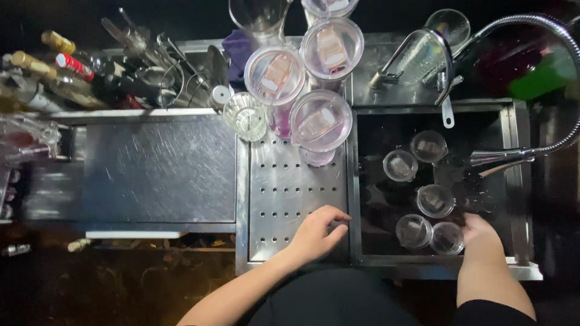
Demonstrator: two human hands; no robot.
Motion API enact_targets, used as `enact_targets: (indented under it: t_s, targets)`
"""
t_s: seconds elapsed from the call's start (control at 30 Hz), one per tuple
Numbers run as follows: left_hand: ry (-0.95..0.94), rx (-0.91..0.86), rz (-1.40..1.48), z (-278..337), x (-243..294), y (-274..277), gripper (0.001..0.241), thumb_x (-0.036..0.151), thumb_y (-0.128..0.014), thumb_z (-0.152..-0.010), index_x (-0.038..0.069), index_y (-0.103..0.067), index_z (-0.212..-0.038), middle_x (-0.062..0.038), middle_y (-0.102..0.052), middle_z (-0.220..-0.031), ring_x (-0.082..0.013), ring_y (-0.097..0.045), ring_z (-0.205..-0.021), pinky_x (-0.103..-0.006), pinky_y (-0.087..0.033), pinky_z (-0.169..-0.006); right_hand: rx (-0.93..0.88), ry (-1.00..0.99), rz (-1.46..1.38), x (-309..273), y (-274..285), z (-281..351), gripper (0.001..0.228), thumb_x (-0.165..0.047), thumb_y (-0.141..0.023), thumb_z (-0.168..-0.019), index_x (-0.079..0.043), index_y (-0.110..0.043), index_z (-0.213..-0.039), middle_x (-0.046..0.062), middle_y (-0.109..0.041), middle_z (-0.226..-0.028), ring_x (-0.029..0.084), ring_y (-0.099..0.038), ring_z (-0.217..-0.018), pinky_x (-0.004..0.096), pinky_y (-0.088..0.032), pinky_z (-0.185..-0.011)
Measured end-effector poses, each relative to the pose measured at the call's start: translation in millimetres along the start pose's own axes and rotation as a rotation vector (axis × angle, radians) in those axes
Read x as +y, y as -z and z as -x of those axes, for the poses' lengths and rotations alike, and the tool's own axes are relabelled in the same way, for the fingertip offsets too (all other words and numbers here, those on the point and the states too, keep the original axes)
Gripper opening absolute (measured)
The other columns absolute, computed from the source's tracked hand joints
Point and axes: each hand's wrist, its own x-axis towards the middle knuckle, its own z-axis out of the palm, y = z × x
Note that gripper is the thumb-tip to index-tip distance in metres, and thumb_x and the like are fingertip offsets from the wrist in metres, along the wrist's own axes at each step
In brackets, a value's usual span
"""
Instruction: The person washes small glasses and a plastic tray in a sink using a handheld sprayer, then places the cleaned items into a glass rack on the counter. The person repeats this process with additional glasses and trays throughout the clip.
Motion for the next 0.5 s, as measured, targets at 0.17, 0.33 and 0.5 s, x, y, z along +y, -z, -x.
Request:
enact_targets:
  t_s: [0.17, 0.33, 0.5]
  targets:
    - [0.016, -0.062, -0.009, -3.8, -5.2, -6.6, 0.021, 0.017, -0.067, -0.095, 0.01, -0.072, -0.114, -0.013, -0.072, -0.104, -0.0353, -0.071, -0.102, -0.0436, -0.06, -0.085, 0.19, 0.366, 0.521, 2.7, -30.7, 106.9, 0.045, -0.011, -0.061, -0.095, 0.015, -0.064, -0.131, 0.032, -0.06, -0.138, 0.041, -0.054, -0.13, 0.051, -0.049, -0.101]
    - [0.064, -0.081, 0.017, -4.3, -4.8, -3.6, 0.02, 0.016, -0.068, -0.095, 0.011, -0.073, -0.114, -0.011, -0.072, -0.104, -0.033, -0.072, -0.101, -0.0408, -0.06, -0.086, 0.452, 0.656, 1.194, 2.8, 55.2, 11.8, 0.039, -0.032, -0.064, -0.082, -0.023, -0.081, -0.116, 0.007, -0.08, -0.115, 0.031, -0.071, -0.116, 0.044, -0.056, -0.097]
    - [0.082, -0.066, 0.009, -1.3, -6.4, -10.0, 0.021, 0.019, -0.068, -0.095, 0.013, -0.073, -0.114, -0.01, -0.072, -0.102, -0.0329, -0.072, -0.102, -0.0418, -0.06, -0.086, -0.04, 1.266, 0.381, 4.6, -83.6, 240.4, 0.051, 0.024, -0.058, -0.093, 0.005, -0.061, -0.14, 0.029, -0.067, -0.123, 0.035, -0.067, -0.109, 0.04, -0.056, -0.087]
